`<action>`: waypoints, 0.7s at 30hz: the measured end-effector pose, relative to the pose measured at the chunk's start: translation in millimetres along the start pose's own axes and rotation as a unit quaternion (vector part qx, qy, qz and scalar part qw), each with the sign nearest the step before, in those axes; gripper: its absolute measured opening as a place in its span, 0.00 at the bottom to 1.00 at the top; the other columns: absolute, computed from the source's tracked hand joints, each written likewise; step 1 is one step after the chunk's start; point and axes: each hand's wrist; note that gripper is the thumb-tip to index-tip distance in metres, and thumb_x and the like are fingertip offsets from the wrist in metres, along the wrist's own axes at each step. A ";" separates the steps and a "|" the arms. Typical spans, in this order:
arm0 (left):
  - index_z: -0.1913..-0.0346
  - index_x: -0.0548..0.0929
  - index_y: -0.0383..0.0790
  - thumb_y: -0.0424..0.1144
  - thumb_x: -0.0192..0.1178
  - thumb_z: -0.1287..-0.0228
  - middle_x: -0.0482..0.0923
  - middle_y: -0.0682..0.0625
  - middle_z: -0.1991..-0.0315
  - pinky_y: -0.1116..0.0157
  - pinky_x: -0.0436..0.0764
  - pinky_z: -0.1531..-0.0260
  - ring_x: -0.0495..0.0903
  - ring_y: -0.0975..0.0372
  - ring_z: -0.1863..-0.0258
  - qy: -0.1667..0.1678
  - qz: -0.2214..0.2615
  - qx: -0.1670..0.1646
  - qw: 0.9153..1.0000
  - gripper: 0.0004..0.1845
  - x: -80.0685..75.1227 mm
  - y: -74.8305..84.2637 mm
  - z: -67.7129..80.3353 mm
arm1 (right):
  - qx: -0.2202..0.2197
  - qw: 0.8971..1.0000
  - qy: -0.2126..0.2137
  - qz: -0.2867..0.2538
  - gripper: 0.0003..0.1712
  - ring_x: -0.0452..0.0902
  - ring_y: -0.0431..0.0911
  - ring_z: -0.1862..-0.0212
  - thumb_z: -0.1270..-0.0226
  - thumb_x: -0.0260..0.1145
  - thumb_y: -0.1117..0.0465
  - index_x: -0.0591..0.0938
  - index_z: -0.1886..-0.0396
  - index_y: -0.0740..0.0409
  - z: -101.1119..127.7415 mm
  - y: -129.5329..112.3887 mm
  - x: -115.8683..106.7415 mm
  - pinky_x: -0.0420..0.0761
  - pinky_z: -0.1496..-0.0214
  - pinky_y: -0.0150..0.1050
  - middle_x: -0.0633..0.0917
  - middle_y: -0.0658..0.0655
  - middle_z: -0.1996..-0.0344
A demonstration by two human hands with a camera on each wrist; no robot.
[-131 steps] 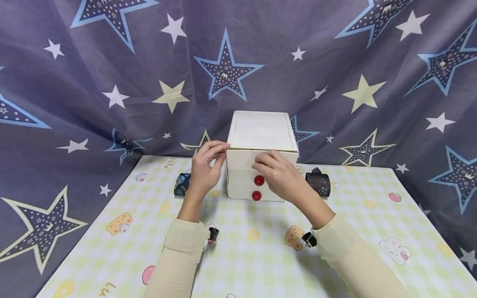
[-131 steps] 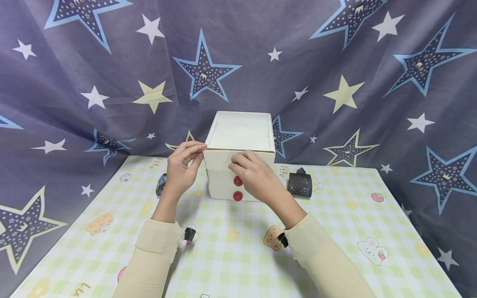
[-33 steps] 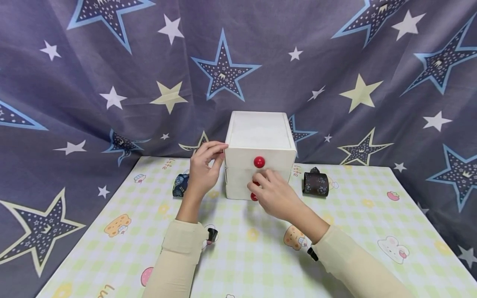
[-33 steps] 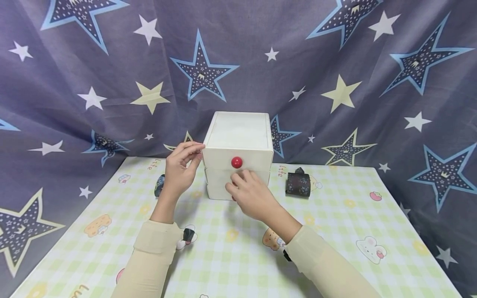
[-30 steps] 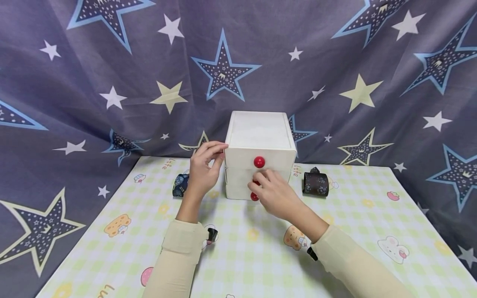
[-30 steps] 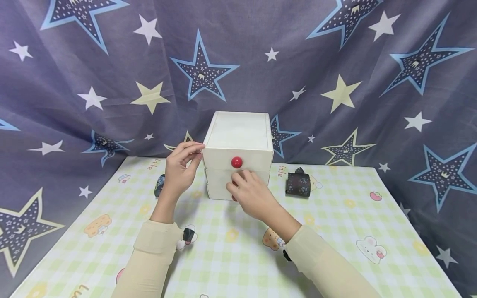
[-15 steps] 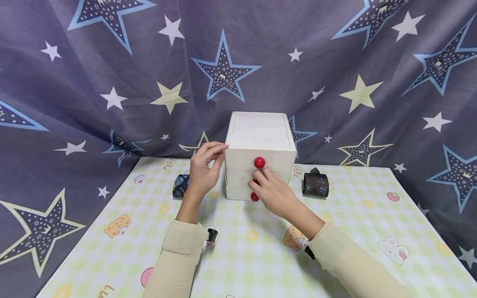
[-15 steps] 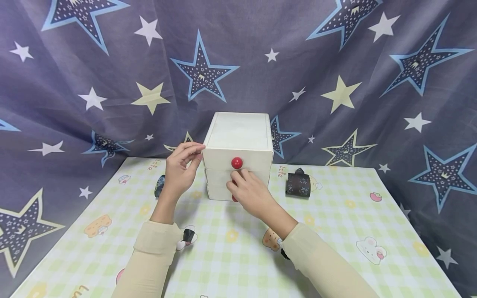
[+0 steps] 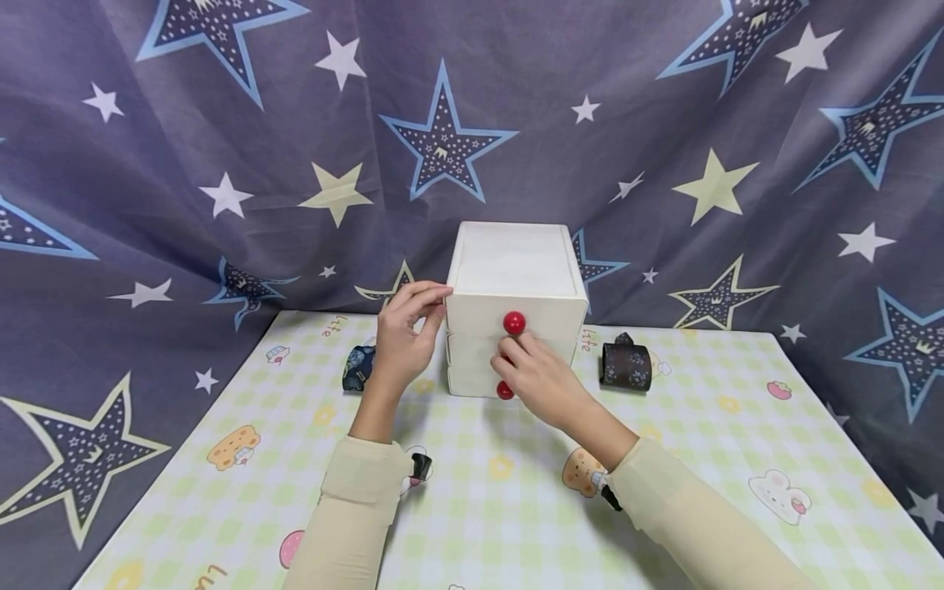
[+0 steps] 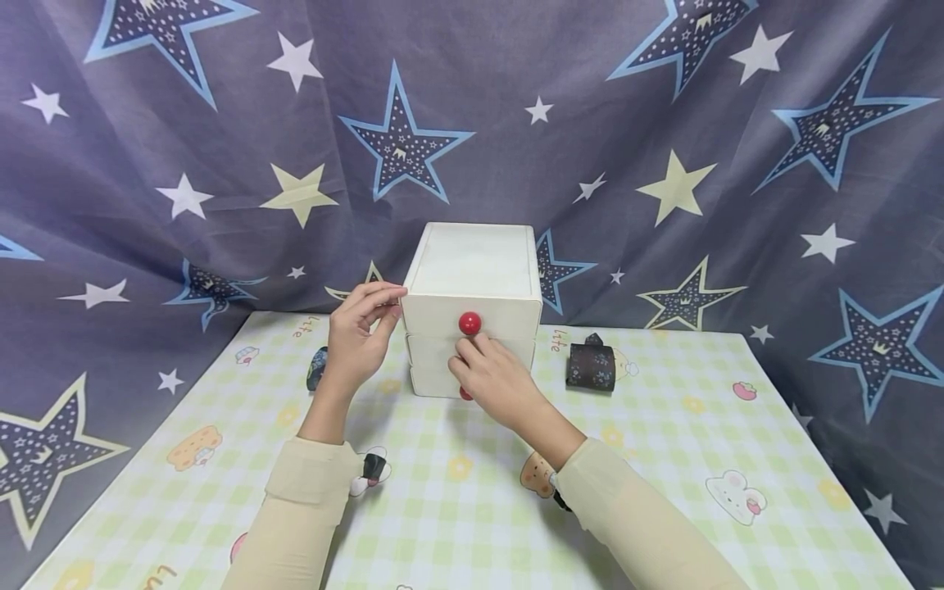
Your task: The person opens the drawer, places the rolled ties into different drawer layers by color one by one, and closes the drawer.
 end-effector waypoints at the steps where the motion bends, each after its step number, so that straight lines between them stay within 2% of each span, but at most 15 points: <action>1: 0.49 0.87 0.27 0.17 0.61 0.35 0.81 0.39 0.50 0.67 0.87 0.51 0.84 0.48 0.56 0.000 0.001 0.000 1.000 0.14 0.1 0.0 0.0 | 0.000 1.000 0.001 0.002 0.11 0.69 0.54 0.57 0.35 0.68 0.73 0.83 0.54 0.60 -0.1 -0.2 0.0 0.77 0.55 0.43 0.78 0.58 0.55; 21: 0.49 0.87 0.28 0.17 0.61 0.34 0.81 0.39 0.49 0.66 0.87 0.50 0.84 0.49 0.55 -0.004 -0.002 0.000 1.000 0.14 -0.2 -1.0 0.1 | -0.005 1.000 -0.004 0.009 0.11 0.71 0.54 0.55 0.35 0.68 0.74 0.84 0.55 0.61 -1.8 -1.0 -2.9 0.79 0.50 0.43 0.79 0.58 0.55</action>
Point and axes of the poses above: each hand's wrist, its own z-axis away from the middle knuckle, its own x-axis out of the palm, y = z × x
